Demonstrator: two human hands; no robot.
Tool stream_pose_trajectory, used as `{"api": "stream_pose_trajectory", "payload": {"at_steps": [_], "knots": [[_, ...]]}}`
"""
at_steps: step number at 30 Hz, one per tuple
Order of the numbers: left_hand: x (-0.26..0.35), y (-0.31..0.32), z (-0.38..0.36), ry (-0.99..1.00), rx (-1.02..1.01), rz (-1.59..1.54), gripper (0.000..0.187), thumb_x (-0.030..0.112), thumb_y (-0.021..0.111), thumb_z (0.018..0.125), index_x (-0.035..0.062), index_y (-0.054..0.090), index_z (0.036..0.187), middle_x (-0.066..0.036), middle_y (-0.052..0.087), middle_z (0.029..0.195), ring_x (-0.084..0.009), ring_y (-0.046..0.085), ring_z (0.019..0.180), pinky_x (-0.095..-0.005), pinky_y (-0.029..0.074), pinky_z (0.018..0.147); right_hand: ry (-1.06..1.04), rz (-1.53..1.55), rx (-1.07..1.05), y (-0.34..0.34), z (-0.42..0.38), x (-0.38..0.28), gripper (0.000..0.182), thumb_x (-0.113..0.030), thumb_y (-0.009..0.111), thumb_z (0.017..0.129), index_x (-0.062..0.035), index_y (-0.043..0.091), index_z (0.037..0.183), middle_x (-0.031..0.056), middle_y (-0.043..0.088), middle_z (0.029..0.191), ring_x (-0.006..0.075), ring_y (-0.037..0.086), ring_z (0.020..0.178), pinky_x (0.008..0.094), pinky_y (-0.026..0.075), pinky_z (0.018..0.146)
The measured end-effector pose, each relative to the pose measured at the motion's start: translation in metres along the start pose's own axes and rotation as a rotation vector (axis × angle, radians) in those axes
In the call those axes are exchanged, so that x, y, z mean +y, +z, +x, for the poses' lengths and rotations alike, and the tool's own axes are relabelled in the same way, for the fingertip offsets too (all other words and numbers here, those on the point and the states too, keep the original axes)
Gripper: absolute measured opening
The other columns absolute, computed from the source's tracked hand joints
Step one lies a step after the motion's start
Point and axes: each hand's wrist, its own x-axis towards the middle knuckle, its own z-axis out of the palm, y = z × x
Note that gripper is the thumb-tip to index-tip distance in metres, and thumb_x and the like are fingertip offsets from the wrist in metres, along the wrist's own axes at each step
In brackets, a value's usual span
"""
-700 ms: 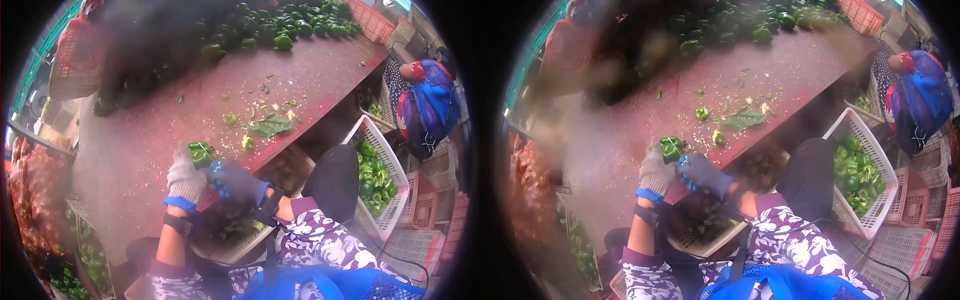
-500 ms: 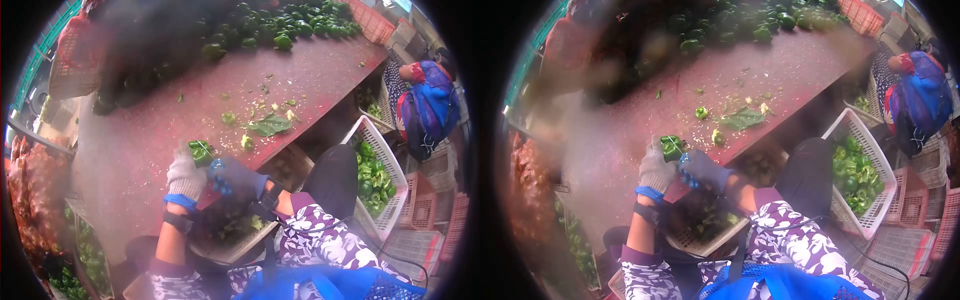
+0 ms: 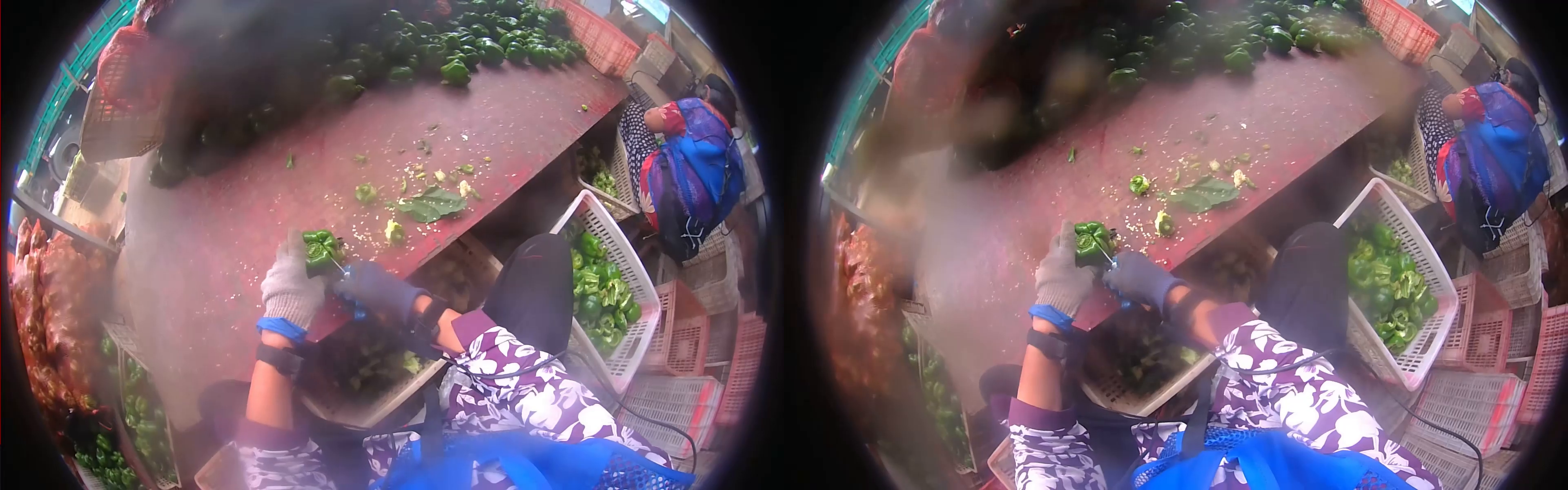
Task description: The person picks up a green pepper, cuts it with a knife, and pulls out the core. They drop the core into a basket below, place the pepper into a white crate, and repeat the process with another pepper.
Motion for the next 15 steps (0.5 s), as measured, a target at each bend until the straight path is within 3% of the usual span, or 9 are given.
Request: {"api": "stream_pose_trajectory", "payload": {"at_steps": [2,5,11,14,15], "knots": [[0.001,-0.015,0.000,0.031,-0.029,-0.001,0.083,0.029,0.078,0.075,0.0046,0.041,0.144,-0.024,0.053,0.135,-0.0431,0.058,0.115,-0.0489,0.049,0.096,0.012,-0.169,0.045,0.002,-0.015,-0.027,0.022,-0.016,0.061,0.086,0.0032,0.072,0.087,0.0186,0.068,0.070,0.0287,0.071,0.068,0.0387,0.053,0.059],[-0.009,-0.004,0.012,0.014,0.115,-0.212,0.082,0.038,0.081,0.073,0.0046,0.047,0.140,-0.022,0.054,0.136,-0.0412,0.055,0.122,-0.0474,0.047,0.100,0.065,-0.294,0.031,0.003,-0.001,-0.015,0.024,-0.020,0.061,0.090,0.0020,0.070,0.089,0.0113,0.069,0.075,0.0172,0.066,0.070,0.0339,0.051,0.062],[0.007,0.014,0.015,-0.007,0.122,-0.174,0.078,0.044,0.081,0.075,0.0039,0.052,0.134,-0.022,0.054,0.135,-0.0386,0.053,0.124,-0.0448,0.045,0.102,-0.056,-0.396,0.065,0.000,0.000,-0.006,0.026,-0.020,0.059,0.090,0.0037,0.070,0.092,0.0136,0.071,0.079,0.0201,0.068,0.071,0.0358,0.053,0.065],[0.002,0.018,0.011,0.019,0.176,-0.192,0.076,0.043,0.081,0.075,0.0039,0.052,0.134,-0.021,0.055,0.134,-0.0385,0.053,0.123,-0.0447,0.045,0.102,-0.087,-0.130,0.093,0.005,-0.008,-0.008,0.026,-0.017,0.060,0.090,0.0065,0.070,0.088,0.0190,0.069,0.073,0.0283,0.070,0.064,0.0398,0.056,0.059],[0.001,0.019,0.010,0.012,0.178,-0.210,0.076,0.043,0.081,0.075,0.0040,0.052,0.134,-0.021,0.055,0.134,-0.0382,0.053,0.123,-0.0445,0.045,0.102,-0.029,-0.014,0.091,0.008,-0.009,-0.008,0.024,-0.017,0.059,0.091,0.0060,0.068,0.089,0.0175,0.069,0.072,0.0265,0.069,0.062,0.0383,0.055,0.056]]}}
